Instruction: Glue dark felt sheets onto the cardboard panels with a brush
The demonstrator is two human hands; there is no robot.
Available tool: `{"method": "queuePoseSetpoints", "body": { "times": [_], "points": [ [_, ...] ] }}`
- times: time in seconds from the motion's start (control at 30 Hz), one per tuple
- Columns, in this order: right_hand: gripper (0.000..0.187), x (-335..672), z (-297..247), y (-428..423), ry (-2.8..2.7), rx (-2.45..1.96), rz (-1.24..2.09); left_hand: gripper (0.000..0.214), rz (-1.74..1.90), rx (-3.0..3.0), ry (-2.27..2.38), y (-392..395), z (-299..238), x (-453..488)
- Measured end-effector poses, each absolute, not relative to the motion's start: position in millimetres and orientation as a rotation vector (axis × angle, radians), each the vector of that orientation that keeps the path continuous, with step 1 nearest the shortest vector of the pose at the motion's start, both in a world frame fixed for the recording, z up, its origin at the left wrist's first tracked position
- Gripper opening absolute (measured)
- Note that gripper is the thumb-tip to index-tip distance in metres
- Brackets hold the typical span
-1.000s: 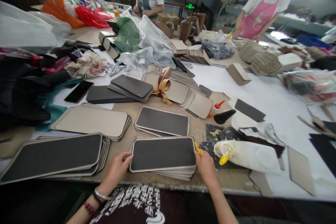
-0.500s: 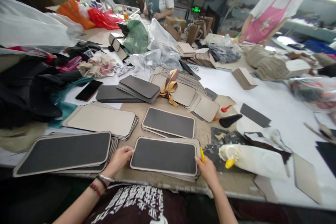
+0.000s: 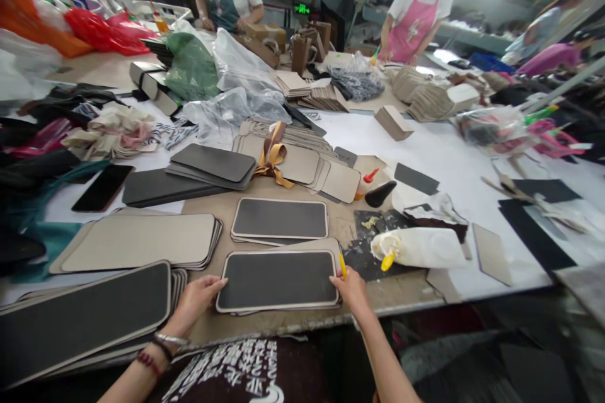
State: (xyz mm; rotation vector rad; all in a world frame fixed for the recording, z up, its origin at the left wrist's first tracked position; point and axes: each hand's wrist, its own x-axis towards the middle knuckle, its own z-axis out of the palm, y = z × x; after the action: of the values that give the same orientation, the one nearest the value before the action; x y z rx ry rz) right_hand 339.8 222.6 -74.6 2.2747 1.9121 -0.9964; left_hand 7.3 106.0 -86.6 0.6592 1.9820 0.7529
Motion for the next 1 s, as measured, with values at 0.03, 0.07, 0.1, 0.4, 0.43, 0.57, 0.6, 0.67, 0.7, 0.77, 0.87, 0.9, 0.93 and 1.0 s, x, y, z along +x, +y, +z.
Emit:
{"method": "queuePoseSetpoints", "body": {
  "times": [0.03, 0.07, 0.1, 0.4, 0.43, 0.57, 0.6, 0.67, 0.7, 0.77, 0.87, 0.9, 0.93, 1.0],
  "points": [
    [0.007, 339.2, -74.1, 222.1, 1.907, 2.277, -0.991, 0.049, 0.754, 0.662, 1.982, 106.5, -86.6, 7.1],
    [0.006, 338.7, -73.8, 221.8, 1.904, 2.277, -0.987, 0.050, 0.756, 0.663, 1.982, 106.8, -86.7, 7.0],
    [0.006, 338.2, -73.5, 221.7, 1.902, 2.276, -0.984, 0.050, 0.759, 0.664, 1.981, 107.1, -87.0, 7.0],
    [0.008, 338.5, -74.9, 224.8, 1.900, 2.249, -0.947, 0.051, 0.790, 0.633, 1.968, 107.6, -90.6, 7.0],
    [0.008, 338.8, -75.1, 225.2, 1.900, 2.244, -0.948, 0.050, 0.793, 0.627, 1.970, 107.7, -91.1, 7.0],
    [0.008, 340.2, -76.1, 226.9, 1.901, 2.214, -0.960, 0.045, 0.812, 0.600, 1.981, 108.2, -94.4, 7.8],
    [0.008, 340.5, -76.6, 227.5, 1.904, 2.206, -0.959, 0.044, 0.818, 0.593, 1.984, 108.4, -95.7, 8.1],
    [0.010, 341.2, -78.0, 228.7, 1.911, 2.190, -0.950, 0.041, 0.825, 0.577, 1.991, 108.9, -99.0, 8.7],
    [0.011, 341.5, -78.9, 229.2, 1.913, 2.184, -0.942, 0.040, 0.826, 0.568, 1.993, 109.0, -100.8, 9.0],
    [0.012, 342.1, -80.4, 230.0, 1.917, 2.172, -0.924, 0.037, 0.827, 0.550, 1.996, 109.1, -104.2, 9.2],
    [0.012, 342.3, -81.5, 230.7, 1.920, 2.159, -0.903, 0.034, 0.832, 0.525, 1.990, 108.3, -106.8, 9.2],
    [0.013, 342.2, -81.5, 230.8, 1.921, 2.159, -0.898, 0.034, 0.835, 0.519, 1.984, 107.9, -106.7, 9.1],
    [0.013, 341.9, -81.2, 230.6, 1.919, 2.160, -0.893, 0.035, 0.838, 0.515, 1.975, 107.6, -106.1, 9.0],
    [0.012, 341.4, -80.3, 229.7, 1.911, 2.167, -0.892, 0.038, 0.845, 0.511, 1.952, 107.1, -103.4, 8.7]
  ]
}}
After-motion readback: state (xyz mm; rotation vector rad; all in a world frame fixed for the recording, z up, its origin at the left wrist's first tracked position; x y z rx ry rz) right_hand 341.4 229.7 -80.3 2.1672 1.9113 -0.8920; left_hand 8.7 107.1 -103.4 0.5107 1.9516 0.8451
